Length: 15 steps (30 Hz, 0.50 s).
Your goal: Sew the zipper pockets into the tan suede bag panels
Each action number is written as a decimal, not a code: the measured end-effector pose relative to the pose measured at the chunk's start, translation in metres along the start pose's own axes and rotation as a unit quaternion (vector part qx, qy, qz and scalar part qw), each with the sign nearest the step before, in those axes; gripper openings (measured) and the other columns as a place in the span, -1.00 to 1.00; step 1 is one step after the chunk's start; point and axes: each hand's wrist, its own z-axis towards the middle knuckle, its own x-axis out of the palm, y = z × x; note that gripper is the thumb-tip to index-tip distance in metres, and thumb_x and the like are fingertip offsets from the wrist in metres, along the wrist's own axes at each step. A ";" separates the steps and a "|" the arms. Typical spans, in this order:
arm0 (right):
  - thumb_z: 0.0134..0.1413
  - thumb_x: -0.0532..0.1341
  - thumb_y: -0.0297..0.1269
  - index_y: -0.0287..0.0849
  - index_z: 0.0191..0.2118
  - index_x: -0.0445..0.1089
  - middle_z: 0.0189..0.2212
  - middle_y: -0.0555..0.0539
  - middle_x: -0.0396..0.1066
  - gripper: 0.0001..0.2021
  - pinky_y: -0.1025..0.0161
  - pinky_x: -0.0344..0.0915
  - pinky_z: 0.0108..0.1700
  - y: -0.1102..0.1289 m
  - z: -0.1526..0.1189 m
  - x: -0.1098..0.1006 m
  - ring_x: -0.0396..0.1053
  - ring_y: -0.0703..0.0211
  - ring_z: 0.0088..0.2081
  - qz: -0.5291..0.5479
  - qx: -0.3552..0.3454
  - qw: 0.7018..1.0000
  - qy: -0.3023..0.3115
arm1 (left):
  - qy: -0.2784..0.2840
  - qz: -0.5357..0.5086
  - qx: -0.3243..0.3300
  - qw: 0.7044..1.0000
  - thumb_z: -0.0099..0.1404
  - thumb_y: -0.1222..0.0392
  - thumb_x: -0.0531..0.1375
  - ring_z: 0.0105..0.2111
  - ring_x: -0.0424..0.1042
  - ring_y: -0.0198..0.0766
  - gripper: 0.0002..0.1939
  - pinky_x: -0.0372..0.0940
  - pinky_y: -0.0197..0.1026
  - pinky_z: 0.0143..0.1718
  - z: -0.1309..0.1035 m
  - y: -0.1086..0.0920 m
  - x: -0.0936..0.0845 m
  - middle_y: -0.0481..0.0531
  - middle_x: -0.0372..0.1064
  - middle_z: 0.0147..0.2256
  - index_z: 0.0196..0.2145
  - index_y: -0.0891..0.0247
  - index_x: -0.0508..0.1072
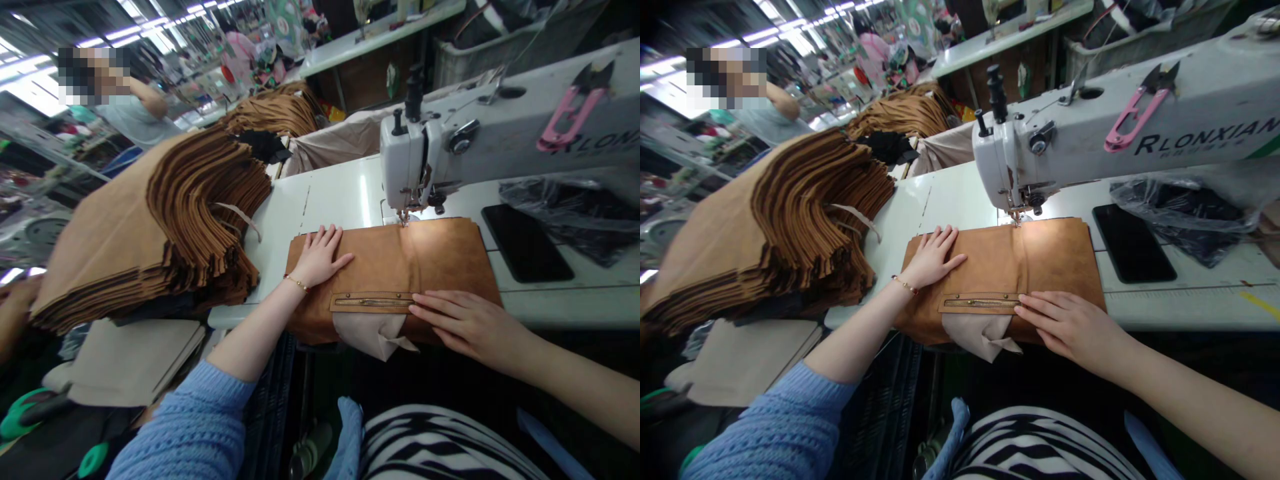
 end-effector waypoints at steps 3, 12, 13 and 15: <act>0.23 0.19 -0.35 0.03 0.31 0.28 0.30 -0.06 0.29 -0.46 -0.05 0.33 0.21 0.003 0.002 -0.003 0.32 0.00 0.22 -0.018 0.005 1.000 -0.004 | -0.020 -0.016 0.151 0.988 0.52 0.00 0.04 0.40 0.05 -0.06 -0.52 -0.11 0.17 0.43 0.008 -0.026 -0.012 0.10 0.18 0.34 0.31 0.18 0.27; 0.25 0.17 -0.33 -0.04 0.24 0.37 0.24 -0.10 0.36 -0.55 -0.06 0.27 0.23 0.008 0.008 -0.008 0.38 0.01 0.16 -0.045 0.009 0.999 0.005 | 0.096 -0.022 0.491 0.866 0.54 0.22 -0.02 0.33 0.22 -0.29 -0.64 -0.01 -0.12 0.44 0.035 -0.092 -0.024 0.05 0.34 0.25 0.14 0.14 0.48; 0.25 0.18 -0.33 -0.05 0.23 0.37 0.24 -0.10 0.37 -0.56 -0.06 0.26 0.23 0.009 0.008 -0.008 0.38 0.02 0.16 -0.045 0.009 0.999 0.003 | 0.095 -0.019 0.494 0.864 0.54 0.22 -0.02 0.32 0.23 -0.28 -0.64 0.01 -0.12 0.44 0.036 -0.093 -0.022 0.06 0.35 0.24 0.12 0.15 0.49; 0.24 0.18 -0.34 -0.05 0.23 0.38 0.24 -0.10 0.37 -0.56 -0.05 0.26 0.23 0.009 0.009 -0.009 0.38 0.02 0.16 -0.045 0.010 0.999 0.000 | 0.086 -0.020 0.502 0.860 0.54 0.22 -0.01 0.31 0.26 -0.27 -0.65 0.05 -0.12 0.43 0.038 -0.092 -0.017 0.10 0.38 0.22 0.07 0.18 0.52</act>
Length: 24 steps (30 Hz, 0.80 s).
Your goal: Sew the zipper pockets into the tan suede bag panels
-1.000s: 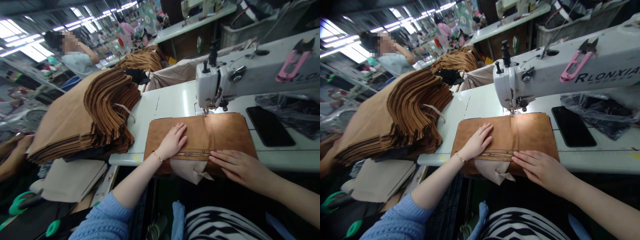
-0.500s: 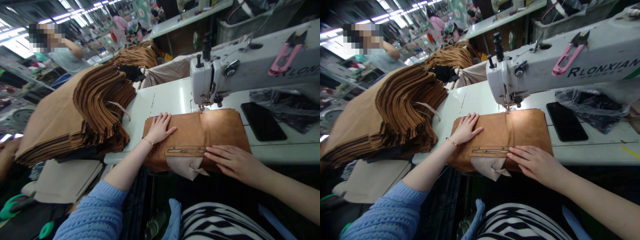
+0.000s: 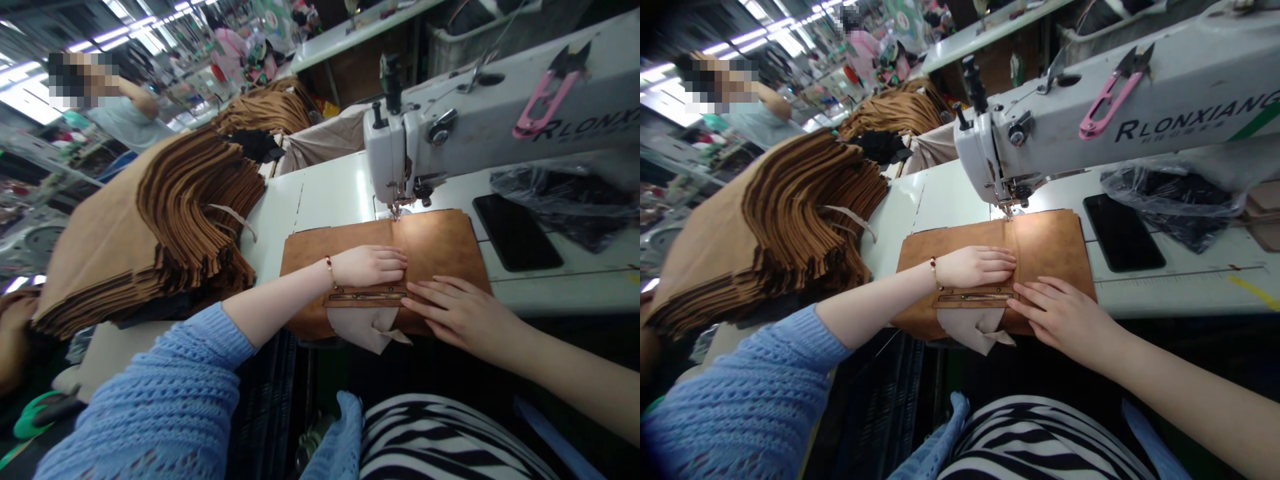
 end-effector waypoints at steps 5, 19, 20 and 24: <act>0.24 0.18 -0.34 -0.06 0.23 0.37 0.24 -0.10 0.37 -0.56 -0.04 0.22 0.25 0.001 0.000 0.001 0.37 0.03 0.18 0.000 0.002 1.000 0.000 | -0.045 0.022 0.026 0.998 0.51 0.25 0.05 0.25 0.34 -0.24 -0.72 0.13 -0.11 0.40 0.000 0.001 0.009 0.15 0.45 0.15 -0.05 0.22 0.57; 0.27 0.20 -0.30 -0.01 0.26 0.33 0.27 -0.03 0.33 -0.55 0.01 0.13 0.28 0.002 -0.004 0.008 0.33 0.11 0.21 0.002 0.018 1.000 -0.011 | -0.060 0.017 0.010 0.998 0.51 0.30 0.03 0.23 0.37 -0.18 -0.72 0.24 -0.07 0.33 -0.005 0.008 0.014 0.18 0.45 0.14 0.04 0.28 0.48; 0.26 0.21 -0.30 -0.01 0.26 0.32 0.28 -0.03 0.32 -0.54 0.01 0.13 0.28 0.002 -0.004 0.008 0.33 0.11 0.21 0.003 0.018 1.000 -0.011 | -0.056 0.005 0.007 0.998 0.51 0.31 0.03 0.24 0.36 -0.18 -0.70 0.22 -0.05 0.34 -0.004 0.011 0.013 0.17 0.42 0.16 0.09 0.27 0.46; 0.26 0.20 -0.30 -0.02 0.26 0.33 0.28 -0.04 0.31 -0.54 0.00 0.14 0.28 0.003 -0.003 0.006 0.33 0.09 0.21 0.003 0.020 1.000 -0.002 | -0.064 -0.036 -0.014 0.997 0.51 0.32 0.01 0.24 0.35 -0.18 -0.65 0.17 0.01 0.37 0.007 0.027 0.010 0.14 0.40 0.19 0.17 0.26 0.40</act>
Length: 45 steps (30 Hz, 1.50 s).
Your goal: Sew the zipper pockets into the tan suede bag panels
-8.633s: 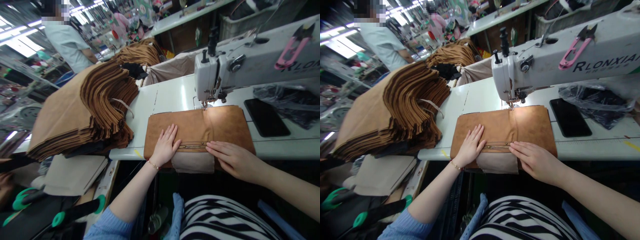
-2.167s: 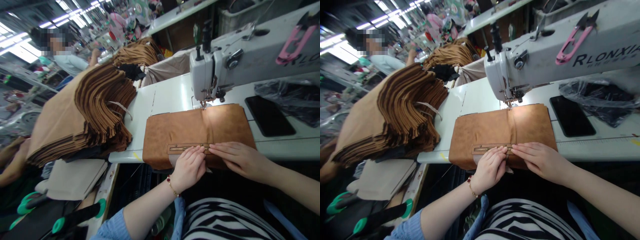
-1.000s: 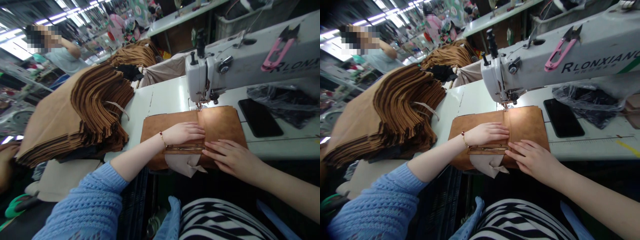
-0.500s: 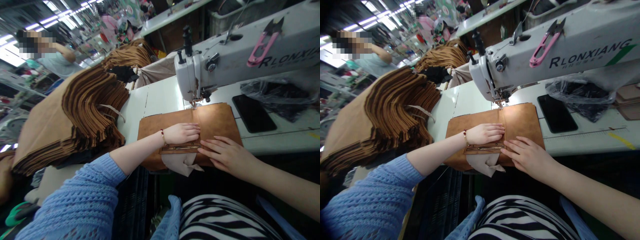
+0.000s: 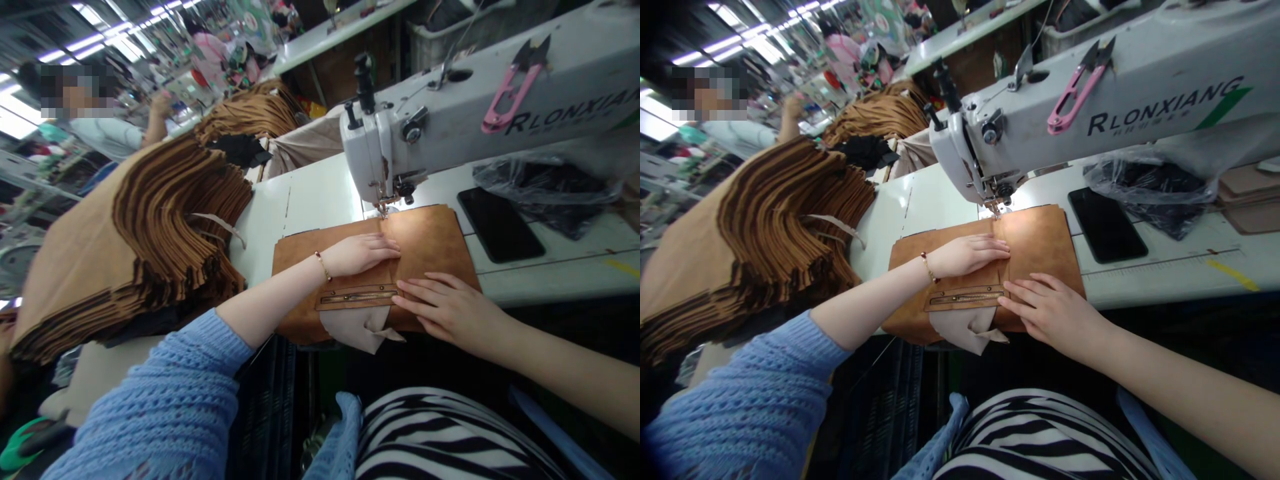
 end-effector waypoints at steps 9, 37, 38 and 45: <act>0.27 0.19 -0.30 -0.03 0.26 0.33 0.28 -0.04 0.32 -0.55 0.00 0.14 0.28 0.001 0.001 -0.002 0.33 0.09 0.21 0.002 0.004 1.000 0.005 | 0.001 -0.040 -0.005 0.999 0.40 0.40 0.05 0.19 0.38 -0.13 -0.63 0.23 0.01 0.32 0.004 0.009 -0.005 0.16 0.46 0.10 0.08 0.28 0.47; 0.21 0.23 -0.32 0.02 0.27 0.34 0.10 -0.19 0.43 -0.50 -0.07 0.24 0.19 0.001 -0.003 -0.004 0.37 -0.05 0.10 -0.022 0.018 1.000 0.007 | -0.043 0.037 0.006 0.998 0.48 0.22 0.11 0.23 0.37 -0.14 -0.75 0.08 0.11 0.40 -0.025 -0.024 0.009 0.17 0.46 0.12 0.03 0.22 0.50; 0.20 0.24 -0.32 0.03 0.26 0.35 0.06 -0.20 0.44 -0.49 -0.08 0.26 0.17 0.001 -0.004 -0.005 0.37 -0.06 0.07 -0.024 0.022 0.999 0.007 | -0.041 0.033 0.001 0.999 0.48 0.21 0.11 0.24 0.35 -0.14 -0.75 0.07 0.12 0.40 -0.027 -0.024 0.010 0.16 0.45 0.14 0.03 0.20 0.49; 0.22 0.20 -0.34 -0.03 0.25 0.35 0.29 -0.17 0.28 -0.52 -0.08 0.19 0.27 -0.002 0.002 -0.009 0.27 -0.05 0.25 0.006 -0.009 0.999 0.030 | -0.006 0.042 0.007 0.999 0.50 0.24 0.08 0.26 0.34 -0.19 -0.73 0.01 0.11 0.42 -0.024 -0.020 0.005 0.12 0.43 0.16 0.06 0.15 0.49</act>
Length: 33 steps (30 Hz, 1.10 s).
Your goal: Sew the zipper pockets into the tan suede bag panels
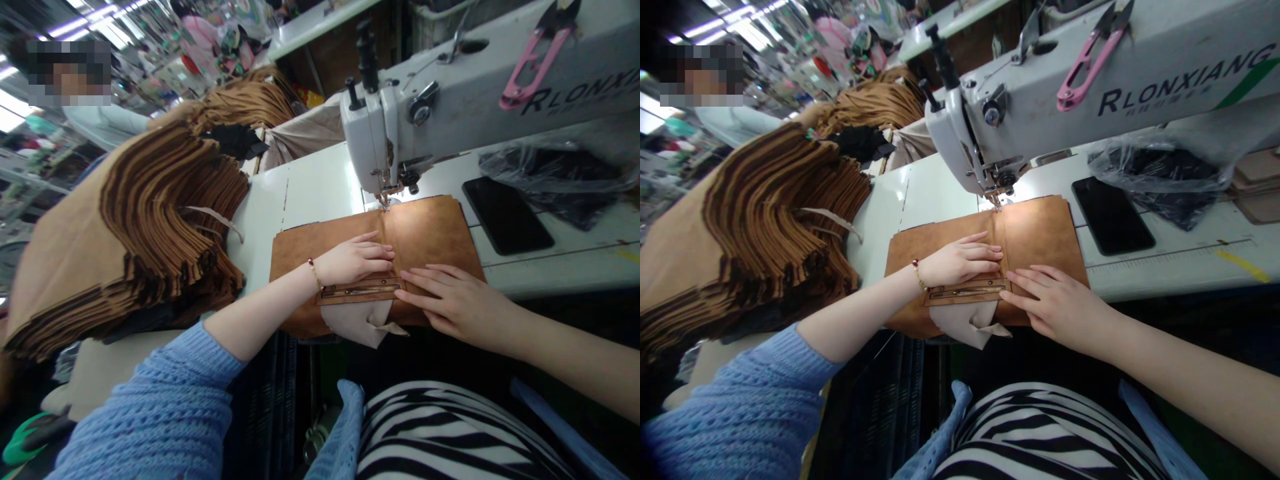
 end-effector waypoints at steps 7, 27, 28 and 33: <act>0.18 0.24 -0.32 -0.07 0.20 0.41 0.26 -0.20 0.33 -0.55 -0.08 0.20 0.28 0.000 0.008 -0.008 0.32 -0.06 0.22 0.005 -0.002 1.000 0.018 | 0.007 0.052 0.051 0.997 0.51 0.32 0.04 0.21 0.40 -0.19 -0.71 0.09 0.08 0.40 0.012 0.032 -0.011 0.21 0.48 0.11 0.04 0.28 0.51; 0.17 0.25 -0.33 -0.09 0.20 0.42 0.23 -0.19 0.36 -0.54 -0.04 0.26 0.23 0.003 0.006 -0.007 0.35 -0.06 0.18 -0.015 -0.003 1.000 0.003 | -0.029 0.007 -0.051 0.998 0.38 0.30 0.12 0.21 0.37 -0.09 -0.68 0.09 0.15 0.38 0.003 0.021 0.004 0.19 0.42 0.12 0.06 0.22 0.45; 0.17 0.25 -0.33 -0.09 0.20 0.41 0.24 -0.19 0.36 -0.54 -0.04 0.27 0.23 0.002 0.006 -0.007 0.35 -0.06 0.18 -0.016 -0.004 1.000 0.003 | -0.024 0.004 -0.054 0.998 0.35 0.31 0.12 0.21 0.36 -0.07 -0.66 0.06 0.17 0.39 0.003 0.021 0.002 0.19 0.41 0.13 0.06 0.22 0.46; 0.15 0.26 -0.34 -0.08 0.19 0.42 0.22 -0.17 0.38 -0.54 -0.04 0.28 0.21 0.002 0.007 -0.007 0.37 -0.04 0.15 -0.015 -0.006 1.000 -0.006 | -0.007 -0.028 -0.036 0.999 0.34 0.36 0.08 0.20 0.37 -0.09 -0.65 -0.02 0.18 0.42 0.008 0.012 -0.003 0.15 0.44 0.10 0.02 0.22 0.47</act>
